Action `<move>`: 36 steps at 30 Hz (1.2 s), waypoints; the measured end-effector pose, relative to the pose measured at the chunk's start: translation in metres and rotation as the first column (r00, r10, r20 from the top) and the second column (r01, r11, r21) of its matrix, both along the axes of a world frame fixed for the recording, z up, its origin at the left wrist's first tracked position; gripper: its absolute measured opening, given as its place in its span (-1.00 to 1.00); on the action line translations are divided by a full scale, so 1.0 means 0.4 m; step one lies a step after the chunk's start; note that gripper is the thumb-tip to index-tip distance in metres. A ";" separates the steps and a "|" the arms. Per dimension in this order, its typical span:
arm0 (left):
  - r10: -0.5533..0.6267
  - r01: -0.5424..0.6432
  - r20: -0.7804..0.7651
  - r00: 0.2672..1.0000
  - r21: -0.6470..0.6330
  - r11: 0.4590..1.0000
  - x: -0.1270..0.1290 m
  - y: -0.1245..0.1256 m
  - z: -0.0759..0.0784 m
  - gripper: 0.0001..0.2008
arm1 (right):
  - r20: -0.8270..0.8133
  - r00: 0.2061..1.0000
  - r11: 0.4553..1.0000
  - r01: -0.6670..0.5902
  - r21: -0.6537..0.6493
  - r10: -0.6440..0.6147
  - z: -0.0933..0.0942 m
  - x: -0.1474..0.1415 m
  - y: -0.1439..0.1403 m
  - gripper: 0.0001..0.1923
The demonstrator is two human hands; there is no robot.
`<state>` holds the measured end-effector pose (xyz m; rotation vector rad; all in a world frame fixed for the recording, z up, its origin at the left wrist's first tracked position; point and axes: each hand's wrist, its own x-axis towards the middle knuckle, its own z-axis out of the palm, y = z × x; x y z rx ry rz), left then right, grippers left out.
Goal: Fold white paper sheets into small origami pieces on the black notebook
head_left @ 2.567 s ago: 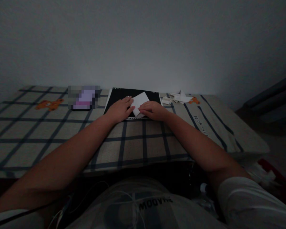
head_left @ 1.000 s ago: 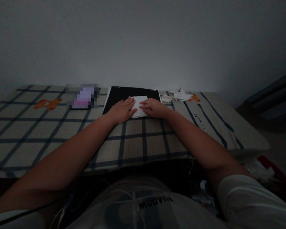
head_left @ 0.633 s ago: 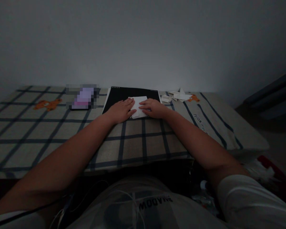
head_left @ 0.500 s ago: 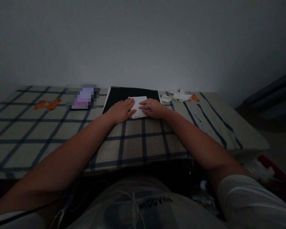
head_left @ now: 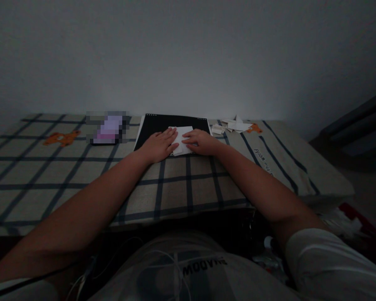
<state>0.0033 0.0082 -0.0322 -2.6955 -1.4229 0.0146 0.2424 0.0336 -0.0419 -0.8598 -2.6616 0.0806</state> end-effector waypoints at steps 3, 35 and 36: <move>0.001 -0.001 -0.002 1.000 -0.001 1.000 0.001 0.001 -0.001 -0.37 | -0.010 1.000 1.000 0.003 -0.005 -0.003 -0.001 0.000 0.001 -0.66; 0.009 -0.008 -0.013 1.000 0.031 0.999 0.016 -0.008 -0.004 -0.36 | -0.006 1.000 1.000 0.019 -0.006 -0.019 -0.007 0.000 0.003 -0.65; 0.008 -0.007 -0.010 1.000 0.035 0.999 0.016 -0.007 -0.005 -0.36 | -0.006 1.000 1.000 0.018 -0.003 -0.018 -0.007 0.000 0.002 -0.65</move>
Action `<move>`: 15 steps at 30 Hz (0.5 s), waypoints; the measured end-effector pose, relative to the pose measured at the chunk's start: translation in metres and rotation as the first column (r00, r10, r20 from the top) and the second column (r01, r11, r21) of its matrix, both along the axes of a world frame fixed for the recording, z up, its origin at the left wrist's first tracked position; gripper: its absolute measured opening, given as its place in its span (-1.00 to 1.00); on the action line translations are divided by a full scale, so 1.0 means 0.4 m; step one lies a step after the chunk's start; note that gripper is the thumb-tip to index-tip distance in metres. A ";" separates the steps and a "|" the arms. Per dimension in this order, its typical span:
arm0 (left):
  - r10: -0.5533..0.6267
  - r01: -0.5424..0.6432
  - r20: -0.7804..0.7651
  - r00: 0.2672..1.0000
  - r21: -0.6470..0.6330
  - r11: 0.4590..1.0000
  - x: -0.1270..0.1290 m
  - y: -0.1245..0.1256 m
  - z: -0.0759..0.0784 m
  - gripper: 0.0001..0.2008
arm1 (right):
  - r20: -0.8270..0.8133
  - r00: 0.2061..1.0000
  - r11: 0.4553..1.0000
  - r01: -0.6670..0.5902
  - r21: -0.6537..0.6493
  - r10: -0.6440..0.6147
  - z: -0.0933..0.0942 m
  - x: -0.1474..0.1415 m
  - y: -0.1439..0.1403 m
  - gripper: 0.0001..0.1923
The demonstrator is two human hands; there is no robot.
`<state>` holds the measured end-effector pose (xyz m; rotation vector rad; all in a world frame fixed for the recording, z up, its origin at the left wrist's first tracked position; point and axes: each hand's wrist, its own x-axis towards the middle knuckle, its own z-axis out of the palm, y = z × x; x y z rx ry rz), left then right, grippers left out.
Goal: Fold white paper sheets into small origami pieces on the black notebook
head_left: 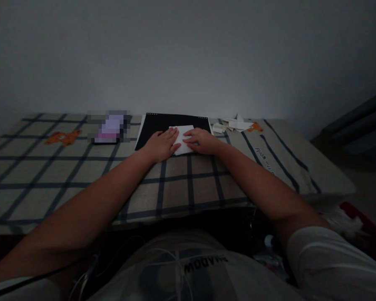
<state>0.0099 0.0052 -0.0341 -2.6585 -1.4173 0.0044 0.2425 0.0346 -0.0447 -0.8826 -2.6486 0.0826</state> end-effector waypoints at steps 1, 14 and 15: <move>0.000 0.000 0.001 1.000 0.002 1.000 0.000 0.000 0.000 -0.36 | 0.001 1.000 1.000 0.002 0.003 -0.002 0.000 0.000 -0.001 -0.64; 0.016 -0.016 0.013 1.000 -0.015 1.000 0.006 -0.003 0.007 -0.36 | 0.036 0.998 0.998 0.042 0.046 -0.044 0.008 -0.005 -0.016 -0.65; 0.015 -0.015 0.015 1.000 -0.016 1.000 0.007 -0.002 0.006 -0.36 | 0.040 0.998 0.997 0.047 0.061 -0.050 0.012 -0.006 -0.021 -0.65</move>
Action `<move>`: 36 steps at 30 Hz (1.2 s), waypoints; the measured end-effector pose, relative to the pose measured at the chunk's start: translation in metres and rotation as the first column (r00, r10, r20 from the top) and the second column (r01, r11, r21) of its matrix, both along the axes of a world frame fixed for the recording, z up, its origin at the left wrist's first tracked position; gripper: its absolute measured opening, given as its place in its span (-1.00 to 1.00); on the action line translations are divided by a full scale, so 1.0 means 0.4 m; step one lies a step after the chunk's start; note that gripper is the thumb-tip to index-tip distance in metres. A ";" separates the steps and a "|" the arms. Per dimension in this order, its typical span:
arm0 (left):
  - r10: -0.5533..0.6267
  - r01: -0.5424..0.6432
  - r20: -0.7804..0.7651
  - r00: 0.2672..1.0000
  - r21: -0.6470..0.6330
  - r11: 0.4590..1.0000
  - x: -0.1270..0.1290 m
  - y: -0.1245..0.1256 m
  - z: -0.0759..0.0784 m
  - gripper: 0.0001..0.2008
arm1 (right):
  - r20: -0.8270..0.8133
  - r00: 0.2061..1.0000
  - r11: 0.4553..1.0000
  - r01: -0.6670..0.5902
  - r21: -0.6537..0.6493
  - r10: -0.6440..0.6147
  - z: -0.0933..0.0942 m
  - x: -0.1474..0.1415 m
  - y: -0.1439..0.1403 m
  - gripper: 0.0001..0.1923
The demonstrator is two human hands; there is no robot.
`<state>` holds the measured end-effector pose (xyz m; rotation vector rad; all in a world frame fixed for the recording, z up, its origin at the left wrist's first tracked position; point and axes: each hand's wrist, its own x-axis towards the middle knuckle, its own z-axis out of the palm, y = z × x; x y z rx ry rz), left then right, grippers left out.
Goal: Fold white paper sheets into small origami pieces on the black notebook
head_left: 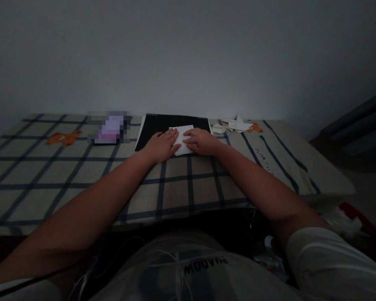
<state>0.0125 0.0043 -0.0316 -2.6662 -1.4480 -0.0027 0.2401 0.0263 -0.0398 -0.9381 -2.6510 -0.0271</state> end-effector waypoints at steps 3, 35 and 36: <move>0.001 -0.001 0.003 1.000 0.001 1.000 0.000 0.002 -0.002 -0.36 | 0.021 1.000 0.997 0.005 0.072 -0.006 0.013 -0.004 -0.015 -0.66; 0.036 -0.037 0.062 0.997 0.008 0.999 -0.025 0.035 0.007 -0.44 | 0.104 0.994 0.999 -0.043 0.001 0.042 0.018 -0.026 -0.021 -0.62; 0.039 -0.039 0.061 0.997 0.003 0.999 -0.025 0.035 0.009 -0.44 | 0.107 0.993 0.999 -0.043 0.005 0.042 0.019 -0.027 -0.022 -0.62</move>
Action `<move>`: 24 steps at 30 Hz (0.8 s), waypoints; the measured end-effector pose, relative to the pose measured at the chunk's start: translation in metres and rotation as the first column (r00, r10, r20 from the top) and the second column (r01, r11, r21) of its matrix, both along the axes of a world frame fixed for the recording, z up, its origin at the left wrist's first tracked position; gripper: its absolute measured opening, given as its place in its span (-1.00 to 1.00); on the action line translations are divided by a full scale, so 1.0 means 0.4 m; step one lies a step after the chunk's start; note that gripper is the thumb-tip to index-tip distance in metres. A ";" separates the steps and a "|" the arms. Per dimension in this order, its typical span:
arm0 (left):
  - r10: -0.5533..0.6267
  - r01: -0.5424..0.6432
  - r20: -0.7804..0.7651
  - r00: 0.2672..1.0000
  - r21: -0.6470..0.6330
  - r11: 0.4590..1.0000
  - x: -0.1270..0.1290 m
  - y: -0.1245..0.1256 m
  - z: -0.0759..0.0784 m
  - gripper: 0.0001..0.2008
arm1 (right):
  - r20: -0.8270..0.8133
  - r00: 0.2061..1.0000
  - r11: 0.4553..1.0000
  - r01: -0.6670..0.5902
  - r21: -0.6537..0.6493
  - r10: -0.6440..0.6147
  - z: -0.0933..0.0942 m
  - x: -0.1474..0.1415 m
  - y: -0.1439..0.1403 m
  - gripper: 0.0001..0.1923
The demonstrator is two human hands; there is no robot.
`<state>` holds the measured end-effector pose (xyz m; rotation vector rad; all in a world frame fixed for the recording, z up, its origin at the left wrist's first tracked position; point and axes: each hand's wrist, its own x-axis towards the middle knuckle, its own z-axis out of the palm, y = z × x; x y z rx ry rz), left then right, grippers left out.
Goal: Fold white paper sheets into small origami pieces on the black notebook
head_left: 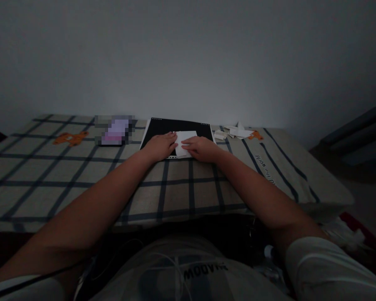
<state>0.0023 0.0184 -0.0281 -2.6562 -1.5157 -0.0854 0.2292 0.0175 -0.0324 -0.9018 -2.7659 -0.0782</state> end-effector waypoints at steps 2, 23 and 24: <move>-0.002 0.002 0.002 1.000 -0.009 1.000 -0.002 0.002 0.003 -0.44 | 0.006 1.000 1.000 0.001 0.009 -0.001 0.000 -0.002 -0.001 -0.62; 0.064 -0.071 0.196 0.979 0.030 0.997 -0.023 0.078 -0.007 -0.67 | 0.007 1.000 1.000 0.020 -0.003 -0.020 -0.003 -0.003 0.003 -0.61; 0.052 -0.058 0.193 0.980 0.023 0.998 -0.026 0.076 -0.007 -0.67 | 0.008 1.000 1.000 0.019 -0.003 -0.019 -0.002 -0.003 0.002 -0.61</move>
